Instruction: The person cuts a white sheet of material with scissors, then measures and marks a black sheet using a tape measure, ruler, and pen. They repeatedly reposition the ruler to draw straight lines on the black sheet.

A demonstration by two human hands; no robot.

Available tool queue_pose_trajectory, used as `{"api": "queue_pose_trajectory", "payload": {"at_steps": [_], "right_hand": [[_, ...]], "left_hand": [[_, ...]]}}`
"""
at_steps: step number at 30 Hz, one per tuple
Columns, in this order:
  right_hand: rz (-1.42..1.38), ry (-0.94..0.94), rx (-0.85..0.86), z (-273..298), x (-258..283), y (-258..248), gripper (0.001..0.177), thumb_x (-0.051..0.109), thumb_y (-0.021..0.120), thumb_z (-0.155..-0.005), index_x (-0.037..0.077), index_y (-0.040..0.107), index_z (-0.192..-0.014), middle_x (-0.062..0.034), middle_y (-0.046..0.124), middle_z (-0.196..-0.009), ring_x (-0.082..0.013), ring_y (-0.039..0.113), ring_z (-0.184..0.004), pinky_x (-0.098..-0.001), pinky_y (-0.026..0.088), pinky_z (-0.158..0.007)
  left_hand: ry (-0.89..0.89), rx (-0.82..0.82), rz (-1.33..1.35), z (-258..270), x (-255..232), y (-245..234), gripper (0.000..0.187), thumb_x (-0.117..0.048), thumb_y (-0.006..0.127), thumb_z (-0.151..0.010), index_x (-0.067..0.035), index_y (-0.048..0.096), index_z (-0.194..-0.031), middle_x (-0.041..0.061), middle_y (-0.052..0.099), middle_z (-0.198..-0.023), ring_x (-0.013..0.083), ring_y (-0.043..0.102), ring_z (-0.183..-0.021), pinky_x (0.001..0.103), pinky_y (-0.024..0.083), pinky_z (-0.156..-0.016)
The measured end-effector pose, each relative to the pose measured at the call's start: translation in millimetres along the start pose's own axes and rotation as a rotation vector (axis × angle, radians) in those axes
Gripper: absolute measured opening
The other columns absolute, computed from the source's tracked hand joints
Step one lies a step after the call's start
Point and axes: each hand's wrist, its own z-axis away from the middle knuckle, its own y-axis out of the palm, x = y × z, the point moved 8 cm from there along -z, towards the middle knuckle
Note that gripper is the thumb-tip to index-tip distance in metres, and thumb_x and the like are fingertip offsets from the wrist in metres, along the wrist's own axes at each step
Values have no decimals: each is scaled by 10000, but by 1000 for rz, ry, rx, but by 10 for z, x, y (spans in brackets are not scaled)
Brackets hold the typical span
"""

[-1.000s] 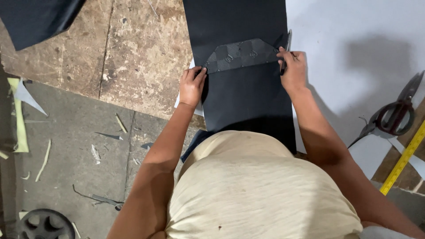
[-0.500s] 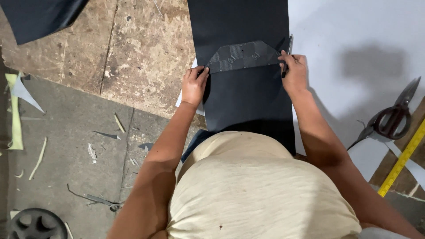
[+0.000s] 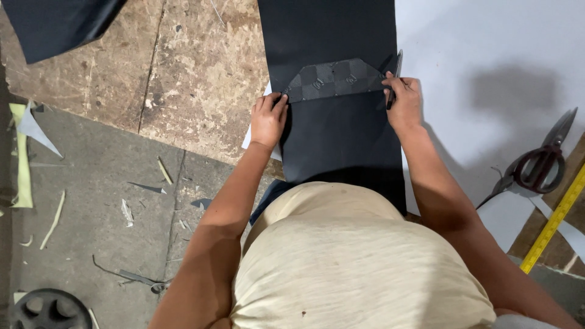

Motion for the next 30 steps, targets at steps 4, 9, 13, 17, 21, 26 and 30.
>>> {"api": "queue_pose_trajectory", "payload": {"at_steps": [4, 9, 13, 17, 21, 26, 30], "right_hand": [[11, -2, 12, -15, 74, -49, 194, 12, 726, -998, 164, 686, -1111, -73, 750, -1303, -266, 602, -1053, -381, 519, -954], [21, -17, -2, -28, 133, -81, 187, -6, 714, -1000, 145, 696, -1109, -106, 754, -1292, -276, 611, -1048, -387, 527, -946], [22, -19, 1, -5, 109, -63, 183, -17, 703, -1010, 131, 700, -1119, -129, 746, -1297, -272, 605, -1070, -388, 524, -952], [4, -8, -15, 29, 32, -14, 189, -35, 692, -1007, 118, 702, -1115, -155, 733, -1311, -301, 605, -1087, -414, 528, -953], [9, 1, -19, 38, -11, 9, 198, -19, 710, -996, 135, 703, -1120, -126, 740, -1313, -286, 602, -1081, -397, 521, -958], [16, -27, -7, 19, 21, -8, 203, -4, 723, -995, 155, 691, -1116, -114, 746, -1304, -271, 598, -1056, -397, 511, -938], [9, -17, -7, 27, -8, 4, 202, 2, 730, -995, 159, 694, -1119, -104, 747, -1307, -262, 596, -1065, -382, 509, -953]], "left_hand": [[-8, 46, -55, -126, -313, -161, 340, -278, 802, -877, -156, 757, -1191, 58, 624, -1273, 294, 596, -1188, 438, 532, -870], [139, 30, 98, -212, -863, 55, 426, -186, 853, -783, -88, 750, -1184, 168, 633, -1288, 389, 638, -1182, 499, 563, -865], [149, 284, -13, -207, -1083, 413, 535, -327, 740, -940, -177, 590, -1431, 148, 464, -1517, 360, 439, -1437, 511, 480, -1059], [120, 450, -89, -215, -1087, 576, 528, -338, 638, -1051, -201, 489, -1539, 170, 352, -1606, 380, 294, -1528, 613, 333, -1175], [129, 468, -91, -210, -1056, 600, 468, -260, 566, -1097, -210, 471, -1552, 163, 340, -1621, 375, 275, -1541, 634, 311, -1186], [138, 487, -99, -194, -1045, 637, 458, -248, 515, -1119, -222, 453, -1572, 162, 301, -1642, 374, 239, -1551, 658, 292, -1182], [127, 520, -85, -176, -1030, 652, 474, -234, 515, -1121, -225, 427, -1587, 159, 273, -1657, 372, 215, -1561, 662, 270, -1195]]}}
